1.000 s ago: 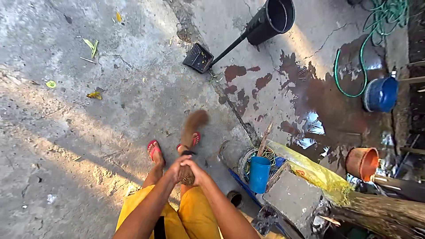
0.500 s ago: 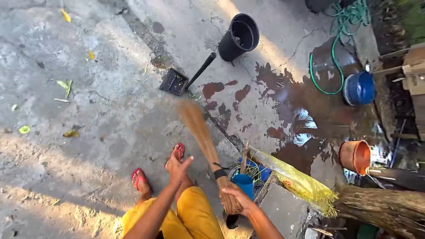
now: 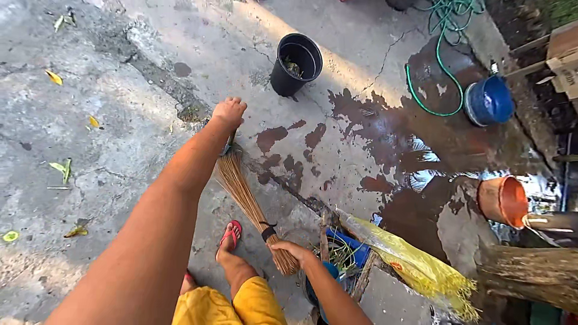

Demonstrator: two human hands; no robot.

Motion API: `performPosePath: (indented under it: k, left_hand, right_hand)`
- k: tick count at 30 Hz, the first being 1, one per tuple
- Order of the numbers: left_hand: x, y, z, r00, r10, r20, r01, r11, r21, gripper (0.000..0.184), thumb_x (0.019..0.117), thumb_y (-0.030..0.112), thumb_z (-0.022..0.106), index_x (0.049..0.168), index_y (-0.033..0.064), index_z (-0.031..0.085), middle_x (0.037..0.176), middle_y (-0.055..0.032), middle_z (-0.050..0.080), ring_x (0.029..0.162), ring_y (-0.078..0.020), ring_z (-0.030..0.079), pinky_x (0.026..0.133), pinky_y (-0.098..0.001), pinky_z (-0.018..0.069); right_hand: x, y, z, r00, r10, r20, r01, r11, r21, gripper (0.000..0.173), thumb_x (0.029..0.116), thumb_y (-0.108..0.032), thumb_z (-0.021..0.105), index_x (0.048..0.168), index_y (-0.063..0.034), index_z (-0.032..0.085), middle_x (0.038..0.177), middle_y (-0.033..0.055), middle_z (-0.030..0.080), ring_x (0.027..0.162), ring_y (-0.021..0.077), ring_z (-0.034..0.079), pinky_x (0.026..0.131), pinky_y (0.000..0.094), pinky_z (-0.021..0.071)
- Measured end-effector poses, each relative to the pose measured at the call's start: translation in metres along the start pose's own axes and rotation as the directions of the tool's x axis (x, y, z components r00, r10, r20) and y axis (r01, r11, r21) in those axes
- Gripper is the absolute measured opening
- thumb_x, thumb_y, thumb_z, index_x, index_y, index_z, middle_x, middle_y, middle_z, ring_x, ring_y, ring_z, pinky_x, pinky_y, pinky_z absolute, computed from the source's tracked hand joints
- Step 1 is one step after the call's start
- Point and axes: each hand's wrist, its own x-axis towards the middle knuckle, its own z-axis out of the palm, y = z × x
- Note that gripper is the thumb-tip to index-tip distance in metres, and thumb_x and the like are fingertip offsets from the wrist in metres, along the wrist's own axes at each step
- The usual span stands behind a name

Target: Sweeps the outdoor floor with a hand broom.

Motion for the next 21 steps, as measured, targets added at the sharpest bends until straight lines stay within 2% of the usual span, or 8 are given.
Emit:
performPosePath:
  k: [1,4,6,8,12,15,17,21]
  left_hand:
    - [-0.003,-0.001,-0.003,0.998,-0.048,0.049,0.048,0.999,-0.004,0.037,0.0938,0.014,0.070,0.129,0.0030,0.064,0.138,-0.0244,0.059,0.125,-0.0478,0.058,0.094,-0.0680,0.0512]
    - [-0.046,-0.012,-0.021,0.956,-0.261,0.131,0.267,0.963,-0.030,0.031,0.0854,0.003,0.072,0.115,-0.0043,0.065,0.119,-0.0299,0.065,0.110,-0.0508,0.064,0.083,-0.0705,0.0537]
    - [-0.102,-0.029,-0.035,0.905,-0.381,0.186,0.389,0.921,-0.006,0.038,0.0805,0.008,0.078,0.112,-0.0070,0.063,0.111,-0.0325,0.065,0.104,-0.0531,0.065,0.078,-0.0724,0.0530]
    - [-0.178,-0.056,-0.039,0.832,-0.473,0.289,0.484,0.874,0.037,0.049,0.0833,0.018,0.079,0.119,-0.0073,0.057,0.107,-0.0343,0.064,0.100,-0.0548,0.065,0.075,-0.0731,0.0522]
    - [-0.346,-0.091,-0.025,0.677,-0.563,0.473,0.617,0.785,0.051,0.047,0.0935,0.029,0.069,0.128,-0.0003,0.057,0.105,-0.0311,0.067,0.098,-0.0527,0.067,0.076,-0.0720,0.0520]
    - [-0.440,-0.094,-0.017,0.595,-0.600,0.534,0.727,0.686,-0.038,0.044,0.0999,0.032,0.064,0.126,-0.0032,0.062,0.105,-0.0342,0.067,0.101,-0.0551,0.066,0.083,-0.0742,0.0500]
    - [-0.480,-0.093,-0.009,0.529,-0.635,0.563,0.791,0.609,-0.056,0.044,0.1006,0.034,0.065,0.122,-0.0038,0.064,0.103,-0.0340,0.068,0.100,-0.0545,0.066,0.084,-0.0730,0.0502]
    - [-0.525,-0.099,0.011,0.347,-0.658,0.668,0.877,0.480,0.017,0.047,0.1006,0.037,0.064,0.123,-0.0038,0.064,0.109,-0.0326,0.069,0.107,-0.0519,0.066,0.089,-0.0704,0.0507]
  right_hand:
    - [-0.022,0.012,-0.002,0.999,-0.037,0.012,0.036,0.997,0.071,0.042,0.1014,-0.035,0.051,0.136,-0.0137,0.046,0.082,0.0078,0.064,0.066,0.0191,0.067,0.063,0.0357,0.0597]
    - [-0.075,0.054,-0.017,0.999,-0.048,-0.009,0.048,0.990,0.129,0.049,0.0946,-0.027,0.052,0.139,-0.0091,0.042,0.094,0.0145,0.071,0.077,0.0267,0.072,0.072,0.0427,0.0623]
    - [-0.106,0.071,-0.028,0.985,-0.007,-0.170,0.022,0.996,0.087,0.050,0.0860,-0.011,0.063,0.132,-0.0010,0.048,0.100,0.0185,0.072,0.080,0.0295,0.072,0.074,0.0460,0.0618]
    - [-0.123,0.070,-0.038,0.950,-0.049,-0.308,0.081,0.993,0.091,0.049,0.0791,-0.011,0.065,0.124,0.0000,0.050,0.091,0.0163,0.069,0.072,0.0269,0.070,0.066,0.0435,0.0612]
    - [-0.112,0.025,-0.027,0.925,-0.061,-0.375,0.197,0.921,0.336,0.033,0.1068,-0.034,0.042,0.107,-0.0041,0.055,0.073,0.0091,0.064,0.059,0.0188,0.064,0.055,0.0343,0.0586]
    - [-0.056,-0.037,0.028,0.899,-0.035,-0.437,0.222,0.895,0.386,0.031,0.1062,-0.030,0.048,0.121,-0.0037,0.053,0.083,0.0094,0.062,0.068,0.0181,0.064,0.064,0.0347,0.0579]
    - [-0.003,-0.077,0.088,0.940,-0.055,-0.336,0.152,0.951,0.270,0.032,0.1056,-0.027,0.050,0.125,-0.0027,0.052,0.088,0.0096,0.062,0.071,0.0177,0.064,0.067,0.0349,0.0573]
    - [0.074,-0.151,0.170,0.982,0.131,0.139,-0.104,0.977,-0.187,0.026,0.1055,-0.033,0.047,0.106,-0.0086,0.054,0.075,0.0038,0.059,0.063,0.0143,0.061,0.061,0.0315,0.0562]
